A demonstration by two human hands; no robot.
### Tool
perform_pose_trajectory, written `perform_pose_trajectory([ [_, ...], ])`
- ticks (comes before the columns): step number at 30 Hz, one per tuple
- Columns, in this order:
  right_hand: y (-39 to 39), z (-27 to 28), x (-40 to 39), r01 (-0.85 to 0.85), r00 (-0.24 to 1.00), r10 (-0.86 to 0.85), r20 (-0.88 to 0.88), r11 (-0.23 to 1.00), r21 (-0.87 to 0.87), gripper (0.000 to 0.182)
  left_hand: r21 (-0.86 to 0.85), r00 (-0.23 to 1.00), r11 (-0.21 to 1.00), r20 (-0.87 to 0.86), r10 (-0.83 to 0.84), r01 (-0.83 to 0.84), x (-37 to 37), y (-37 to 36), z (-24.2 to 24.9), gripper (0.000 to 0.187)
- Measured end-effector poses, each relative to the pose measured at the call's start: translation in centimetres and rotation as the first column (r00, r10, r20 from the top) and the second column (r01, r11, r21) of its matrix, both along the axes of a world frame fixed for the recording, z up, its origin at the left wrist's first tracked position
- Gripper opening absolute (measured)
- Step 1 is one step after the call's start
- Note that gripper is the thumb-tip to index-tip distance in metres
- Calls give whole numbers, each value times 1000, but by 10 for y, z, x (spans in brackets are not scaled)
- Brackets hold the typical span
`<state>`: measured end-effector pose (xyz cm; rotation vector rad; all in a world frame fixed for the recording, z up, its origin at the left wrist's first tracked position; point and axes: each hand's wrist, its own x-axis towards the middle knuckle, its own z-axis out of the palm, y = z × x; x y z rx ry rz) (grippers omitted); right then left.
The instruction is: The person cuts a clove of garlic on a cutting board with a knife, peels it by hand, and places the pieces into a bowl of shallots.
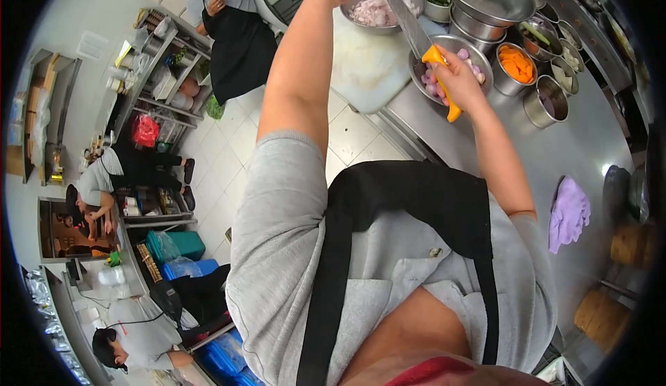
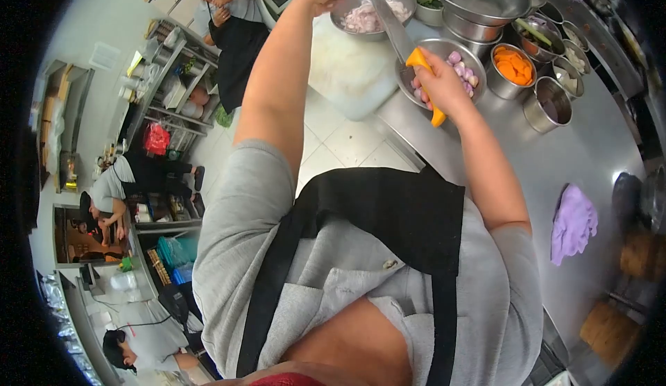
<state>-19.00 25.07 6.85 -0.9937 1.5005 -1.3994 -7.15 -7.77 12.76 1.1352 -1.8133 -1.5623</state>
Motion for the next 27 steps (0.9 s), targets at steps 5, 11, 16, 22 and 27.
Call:
perform_pose_trajectory([
  [5, 17, 8, 4, -1, 990, 4, 139, 1000, -26, 50, -556, 963, 831, 223, 151, -2, 52, -20, -20, 39],
  [11, 51, 21, 18, -10, 982, 28, 187, 995, -94, 47, -310, 772, 936, 632, 71, 167, 66, 8, -129, 32],
  [16, 73, 27, 32, -20, 980, 29, 196, 999, -44, 49, -514, 847, 858, 456, 272, 1, 48, 39, -155, 32],
  [22, 111, 32, 28, 12, 989, -9, 148, 1000, -21, 50, -619, 819, 778, 388, 424, -110, 46, 37, -135, 22],
  [27, 134, 39, 19, 113, 991, -110, 79, 993, -41, 51, -849, 903, 346, -298, 309, -399, 10, 50, -61, 19],
])
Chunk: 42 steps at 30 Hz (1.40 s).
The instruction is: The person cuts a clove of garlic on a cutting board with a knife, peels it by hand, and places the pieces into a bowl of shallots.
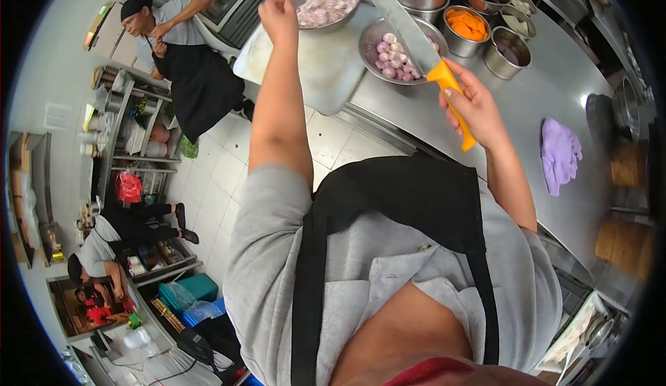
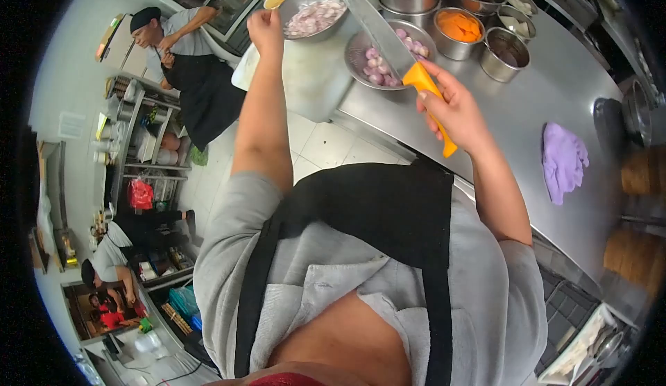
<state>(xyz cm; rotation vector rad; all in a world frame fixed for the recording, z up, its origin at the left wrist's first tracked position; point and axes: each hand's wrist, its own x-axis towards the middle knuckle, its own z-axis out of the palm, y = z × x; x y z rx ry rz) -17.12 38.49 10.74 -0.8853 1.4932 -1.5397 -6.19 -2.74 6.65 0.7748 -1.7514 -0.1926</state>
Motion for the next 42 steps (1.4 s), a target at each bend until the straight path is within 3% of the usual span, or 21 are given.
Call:
perform_pose_trajectory([
  [1, 0, 1, -3, 18, 999, -19, -37, 999, -30, 51, 84, 997, 994, 30, -75, 72, -13, -3, 8, 19],
  [2, -1, 3, -5, 34, 998, -36, -45, 998, -45, 51, 131, 929, 991, 366, -45, -3, -27, -23, 2, 21],
  [3, 0, 4, -6, 43, 998, -45, -45, 998, -46, 51, 144, 750, 985, 661, -28, -90, -34, -21, 10, 24],
  [4, 0, 6, -7, 72, 996, -75, -51, 996, -57, 50, 142, 752, 987, 659, -32, -82, -40, -13, 13, 24],
  [6, 2, 8, -13, 107, 992, -111, -53, 991, -76, 50, -42, 764, 994, 636, 106, -103, -60, 15, 24, 27],
  [8, 10, 8, -18, 142, 987, -149, -67, 985, -100, 50, 222, 685, 971, 693, -225, 94, -90, 41, 26, 27],
  [10, 16, 12, -20, 158, 985, -164, -55, 983, -96, 50, 577, 488, 742, 566, -665, 341, -100, 78, 14, 26],
  [12, 20, 13, -24, 168, 983, -174, -53, 981, -101, 50, 427, 199, 789, 811, -551, 442, -114, 92, -13, 32],
  [13, 21, 11, -25, 165, 983, -172, -62, 981, -104, 50, 424, 200, 790, 812, -548, 442, -113, 104, -11, 32],
  [15, 23, 8, -27, 161, 983, -170, -70, 981, -112, 50, 255, 113, 922, 948, -297, 292, -105, 126, -8, 40],
  [16, 23, 7, -28, 137, 987, -145, -65, 985, -109, 50, 273, 78, 921, 949, -305, 279, -106, 127, -8, 46],
  [19, 24, 4, -29, 99, 993, -104, -53, 990, -98, 51, 154, 103, 894, 971, -215, 422, -102, 122, -15, 40],
  [26, 13, 0, -22, 15, 999, -19, -46, 995, -96, 51, -17, 163, 872, 984, -73, 488, -104, 108, -29, 21],
  [28, 6, 0, -16, -26, 999, 23, -28, 994, -105, 52, 96, 423, 915, 864, -272, 392, -88, 107, -21, 17],
  [29, 1, -3, -14, -31, 999, 31, 6, 994, -104, 52, 82, 448, 931, 859, -246, 355, -76, 102, -20, 17],
  [31, -14, -13, -7, -96, 995, 96, -2, 987, -125, 53, 343, 849, 914, 396, -351, 218, -49, 91, -21, 39],
  [32, -22, -16, 0, -97, 995, 95, -23, 991, -91, 53, 464, 924, 863, 205, -324, 200, -29, 86, -25, 37],
  [33, -29, -21, 7, -96, 995, 94, -43, 994, -53, 53, 457, 937, 873, 194, -289, 174, -7, 86, -26, 37],
  [35, -45, -35, 21, -172, 984, 170, -53, 985, -30, 53, 754, 921, 536, -362, -143, 380, 36, 91, -31, 35],
  [39, -70, -54, 41, -361, 916, 386, -108, 912, 192, 55, 752, 885, 496, -459, -79, 434, 100, 83, -55, 41],
  [42, -87, -82, 51, -285, 693, 321, -645, 945, 164, 54, 749, 880, 485, -465, -98, 450, 130, 86, -62, 44],
])
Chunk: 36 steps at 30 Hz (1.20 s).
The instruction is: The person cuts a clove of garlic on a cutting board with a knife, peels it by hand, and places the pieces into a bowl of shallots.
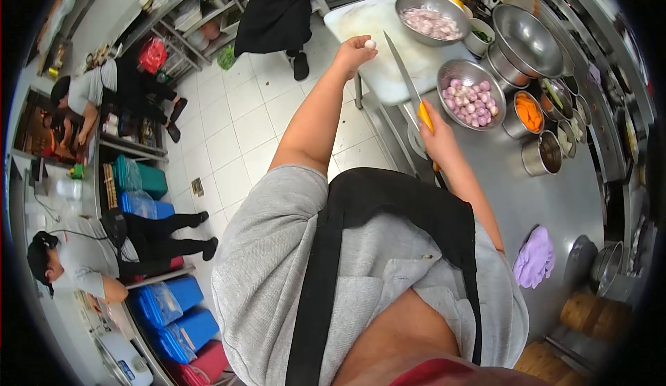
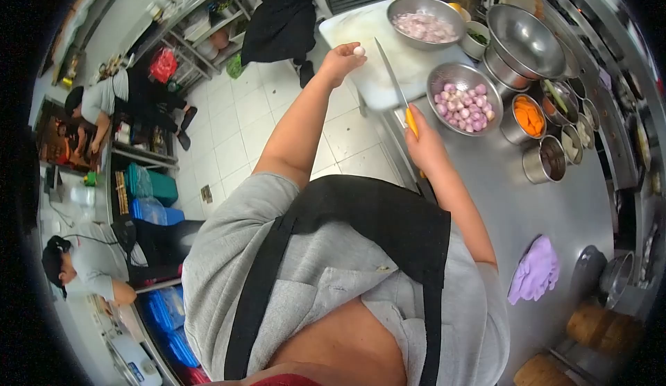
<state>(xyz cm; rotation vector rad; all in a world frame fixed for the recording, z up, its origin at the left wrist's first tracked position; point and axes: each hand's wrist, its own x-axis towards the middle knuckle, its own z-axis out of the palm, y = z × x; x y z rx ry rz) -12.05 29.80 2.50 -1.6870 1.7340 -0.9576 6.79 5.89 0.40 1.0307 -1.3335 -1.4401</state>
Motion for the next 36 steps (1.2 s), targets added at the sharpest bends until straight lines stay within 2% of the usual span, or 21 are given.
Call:
perform_pose_trajectory([
  [1, -2, 1, 2, -12, 1000, 12, -4, 1000, 7, 54, 65, 995, 997, -97, -34, 41, 5, -1, -1, 42],
  [2, -6, 2, 2, -11, 995, 16, -102, 999, 53, 55, 124, 979, 988, -195, -65, 91, 9, -1, -2, 41],
  [3, -9, 5, 3, -3, 980, 22, -197, 995, 97, 55, 129, 979, 988, -198, -59, 85, 11, 0, 0, 41],
  [4, -12, 9, 6, -7, 980, 27, -197, 995, 102, 55, 137, 979, 984, -187, -86, 113, 13, 3, 2, 38],
  [6, -18, 19, 10, 53, 971, 13, -238, 961, 270, 54, 147, 977, 979, -178, -117, 144, 13, 6, 9, 34],
  [10, -28, 15, 11, 60, 985, 3, -172, 932, 359, 52, 140, 994, 984, -6, -112, 112, -3, 5, 11, 33],
  [12, -35, 0, 10, 23, 990, 11, -138, 971, 239, 48, 116, 993, 989, 60, -100, 92, -12, 0, 7, 31],
  [13, -34, -2, 10, 31, 990, 3, -141, 970, 240, 48, 98, 986, 991, 133, -105, 92, -15, -2, 4, 30],
  [14, -32, -5, 11, 56, 997, -43, -71, 979, 198, 49, 81, 973, 993, 206, -106, 91, -18, -4, 1, 29],
  [15, -28, -4, 15, 85, 996, -87, 3, 984, 159, 49, 88, 972, 991, 206, -113, 97, -20, -5, 0, 29],
  [17, -21, 3, 17, 62, 997, -67, 27, 986, 157, 50, 171, 950, 979, 274, -152, 107, -24, -7, 1, 26],
  [22, -18, 0, 21, 4, 999, -13, 40, 976, 216, 53, 210, 953, 971, 253, -167, 114, -28, -17, -8, 23],
  [24, -20, -10, 21, -9, 999, 11, -40, 998, 61, 53, 221, 944, 967, 273, -184, 125, -28, -19, -7, 22],
  [36, -21, -3, 26, 9, 986, 3, -165, 998, 68, 55, 242, 954, 956, 206, -220, 168, -27, -24, -11, 24],
])
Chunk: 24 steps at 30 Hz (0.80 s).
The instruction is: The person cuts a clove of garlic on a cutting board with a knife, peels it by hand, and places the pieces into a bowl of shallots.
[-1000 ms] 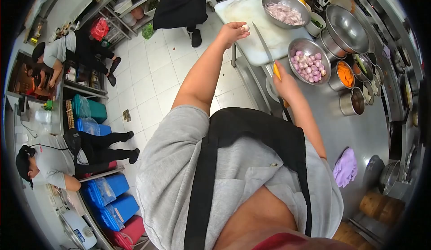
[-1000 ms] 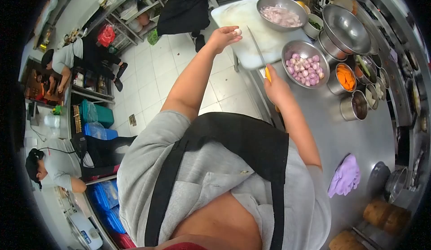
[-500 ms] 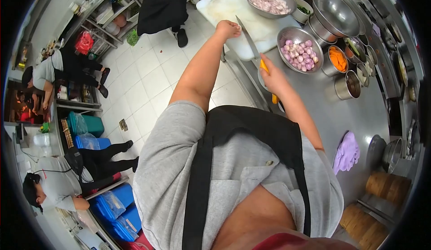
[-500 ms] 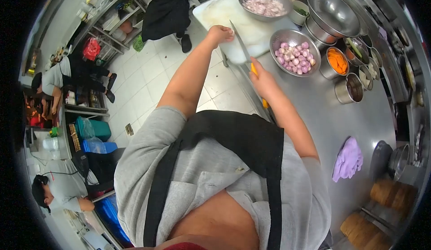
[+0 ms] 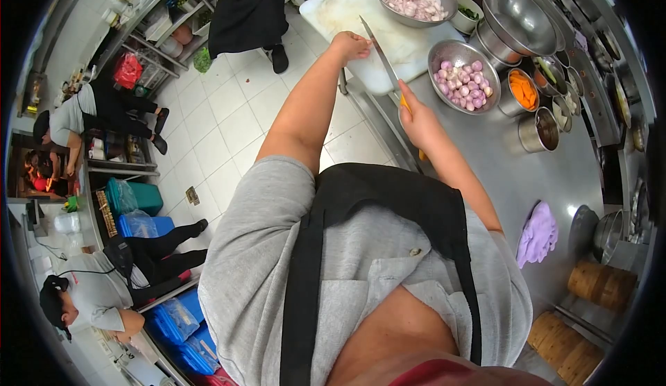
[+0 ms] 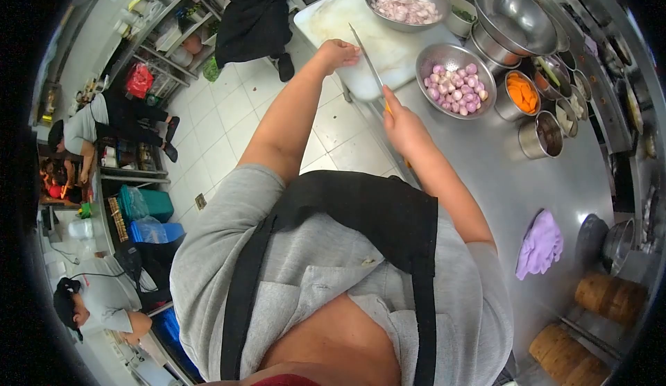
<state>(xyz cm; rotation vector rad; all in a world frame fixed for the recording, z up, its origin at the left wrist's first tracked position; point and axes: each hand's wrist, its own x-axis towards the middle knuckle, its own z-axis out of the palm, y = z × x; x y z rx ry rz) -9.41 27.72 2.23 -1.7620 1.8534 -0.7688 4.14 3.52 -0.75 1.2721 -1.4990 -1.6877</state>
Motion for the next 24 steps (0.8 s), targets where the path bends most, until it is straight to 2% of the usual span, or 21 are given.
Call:
perform_pose_trajectory([
  [4, -20, 0, 3, -13, 1000, 13, 16, 1000, -25, 55, 5, 999, 1000, 35, 5, -5, 2, 1, 3, 24],
  [6, -33, 5, 7, 8, 999, -5, -38, 998, 62, 53, 6, 999, 1000, 46, 2, -2, 3, 1, 2, 24],
  [9, -55, 2, 10, -6, 997, 9, -71, 999, 52, 53, 12, 1000, 1000, -6, 10, -10, 3, 1, 2, 25],
  [12, -79, -1, 5, 4, 999, 0, -52, 997, 78, 54, -27, 998, 1000, 66, 2, 0, 3, 9, 9, 24],
  [14, -77, -11, 1, -4, 999, 5, -44, 1000, 23, 54, -5, 998, 1000, 57, -26, 26, 2, 2, 4, 24],
  [16, -73, 1, 5, -12, 999, 10, -37, 999, -44, 54, -7, 999, 1000, 44, -14, 15, 4, 3, 7, 24],
  [18, -53, 14, 6, -7, 998, 12, -58, 996, 85, 54, 8, 1000, 1000, 26, 1, -1, 5, 4, 4, 23],
  [24, -36, 19, 3, -19, 999, 20, -30, 999, 49, 55, 31, 1000, 999, -14, -8, 8, 6, -2, -2, 24],
])
